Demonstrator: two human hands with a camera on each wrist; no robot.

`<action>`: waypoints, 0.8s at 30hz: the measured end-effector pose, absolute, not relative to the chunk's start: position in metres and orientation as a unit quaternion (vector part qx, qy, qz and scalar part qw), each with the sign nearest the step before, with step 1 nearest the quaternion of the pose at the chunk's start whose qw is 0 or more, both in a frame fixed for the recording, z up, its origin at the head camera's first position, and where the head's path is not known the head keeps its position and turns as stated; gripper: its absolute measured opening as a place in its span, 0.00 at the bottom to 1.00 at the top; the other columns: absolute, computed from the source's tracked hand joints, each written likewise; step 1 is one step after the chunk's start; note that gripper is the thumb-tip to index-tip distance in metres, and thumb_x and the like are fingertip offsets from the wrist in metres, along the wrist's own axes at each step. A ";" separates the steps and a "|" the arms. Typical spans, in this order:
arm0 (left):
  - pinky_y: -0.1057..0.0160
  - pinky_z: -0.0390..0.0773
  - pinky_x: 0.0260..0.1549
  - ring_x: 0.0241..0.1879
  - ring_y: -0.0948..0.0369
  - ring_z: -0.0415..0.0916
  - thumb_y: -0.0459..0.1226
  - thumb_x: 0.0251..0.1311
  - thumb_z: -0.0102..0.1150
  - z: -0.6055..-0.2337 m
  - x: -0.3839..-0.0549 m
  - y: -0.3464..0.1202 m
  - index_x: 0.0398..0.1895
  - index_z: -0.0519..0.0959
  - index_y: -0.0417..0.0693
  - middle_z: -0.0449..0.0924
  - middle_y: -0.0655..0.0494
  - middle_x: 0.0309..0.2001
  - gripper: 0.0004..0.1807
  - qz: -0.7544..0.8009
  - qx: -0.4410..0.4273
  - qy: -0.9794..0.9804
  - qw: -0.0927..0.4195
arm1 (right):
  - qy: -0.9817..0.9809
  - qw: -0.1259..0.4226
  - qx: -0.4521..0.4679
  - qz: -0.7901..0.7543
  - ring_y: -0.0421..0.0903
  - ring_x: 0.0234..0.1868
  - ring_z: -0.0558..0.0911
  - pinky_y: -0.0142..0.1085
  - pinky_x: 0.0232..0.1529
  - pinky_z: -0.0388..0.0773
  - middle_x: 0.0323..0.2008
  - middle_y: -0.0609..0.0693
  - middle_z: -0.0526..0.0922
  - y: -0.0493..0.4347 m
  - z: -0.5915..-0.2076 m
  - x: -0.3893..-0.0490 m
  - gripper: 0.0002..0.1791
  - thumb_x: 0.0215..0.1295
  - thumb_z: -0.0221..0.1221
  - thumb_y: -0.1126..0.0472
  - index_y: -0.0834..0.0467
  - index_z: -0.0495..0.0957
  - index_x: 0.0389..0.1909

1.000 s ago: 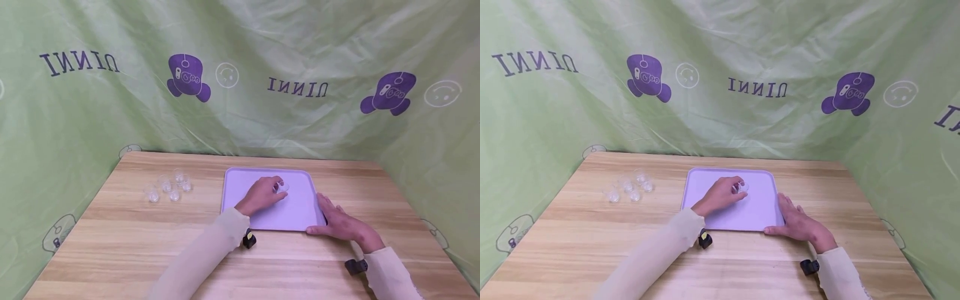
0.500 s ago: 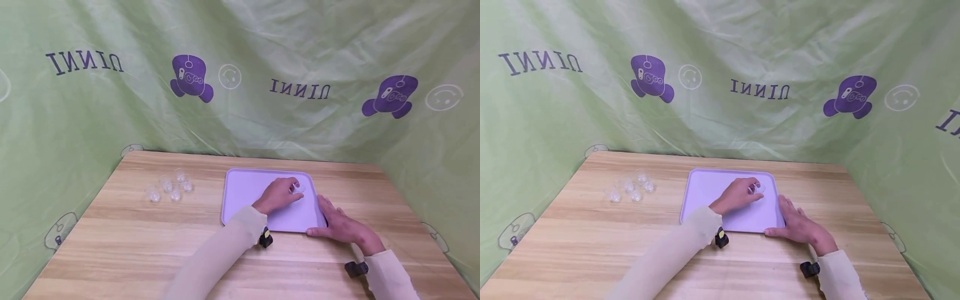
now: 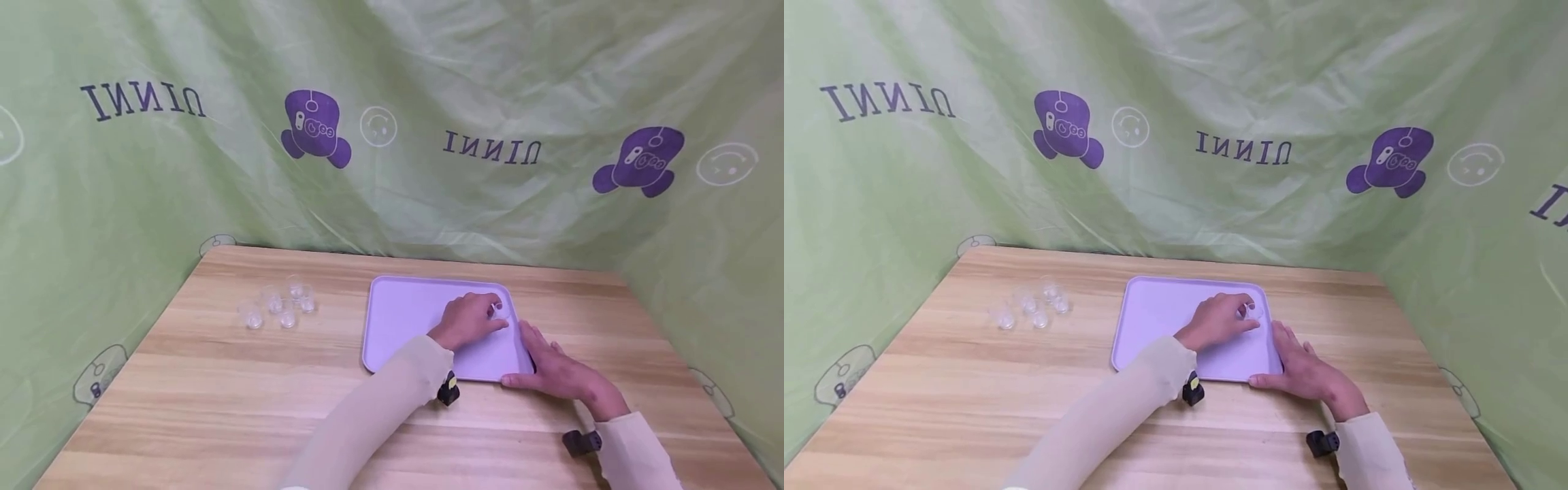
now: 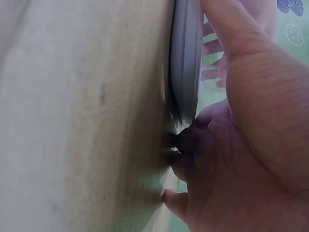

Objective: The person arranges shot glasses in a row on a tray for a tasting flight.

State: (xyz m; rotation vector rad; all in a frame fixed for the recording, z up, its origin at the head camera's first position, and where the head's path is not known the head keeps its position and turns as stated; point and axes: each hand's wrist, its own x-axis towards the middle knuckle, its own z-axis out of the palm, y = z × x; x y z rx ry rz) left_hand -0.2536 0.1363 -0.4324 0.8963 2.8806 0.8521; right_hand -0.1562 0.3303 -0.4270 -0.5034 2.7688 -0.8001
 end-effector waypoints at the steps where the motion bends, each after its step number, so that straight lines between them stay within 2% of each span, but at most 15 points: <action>1: 0.68 0.73 0.33 0.34 0.71 0.74 0.55 0.65 0.67 -0.432 -0.253 0.137 0.53 0.83 0.59 0.80 0.70 0.37 0.19 0.269 0.286 0.920 0.002 | 0.941 0.107 -0.171 -0.273 0.76 0.76 0.43 0.79 0.63 0.40 0.76 0.77 0.46 0.330 -0.427 -0.156 0.64 0.63 0.70 0.41 0.70 0.38 0.79; 11: 0.67 0.72 0.32 0.34 0.71 0.73 0.55 0.67 0.66 -0.431 -0.254 0.142 0.57 0.82 0.59 0.79 0.70 0.36 0.20 0.254 0.285 0.924 0.005 | 0.941 0.096 -0.181 -0.269 0.78 0.75 0.46 0.81 0.61 0.43 0.76 0.75 0.49 0.329 -0.427 -0.157 0.63 0.63 0.70 0.42 0.68 0.38 0.80; 20: 0.68 0.70 0.30 0.32 0.70 0.72 0.53 0.66 0.67 -0.435 -0.254 0.141 0.45 0.81 0.60 0.75 0.72 0.31 0.13 0.250 0.274 0.929 0.020 | 0.942 0.098 -0.177 -0.268 0.78 0.75 0.44 0.80 0.62 0.42 0.76 0.77 0.48 0.329 -0.428 -0.156 0.64 0.63 0.70 0.41 0.70 0.38 0.79; 24: 0.69 0.73 0.35 0.36 0.70 0.76 0.52 0.65 0.69 -0.437 -0.254 0.141 0.52 0.82 0.58 0.81 0.71 0.36 0.17 0.257 0.276 0.926 0.020 | 0.942 0.098 -0.176 -0.268 0.78 0.75 0.44 0.80 0.62 0.42 0.76 0.77 0.47 0.330 -0.428 -0.156 0.64 0.63 0.70 0.41 0.70 0.38 0.79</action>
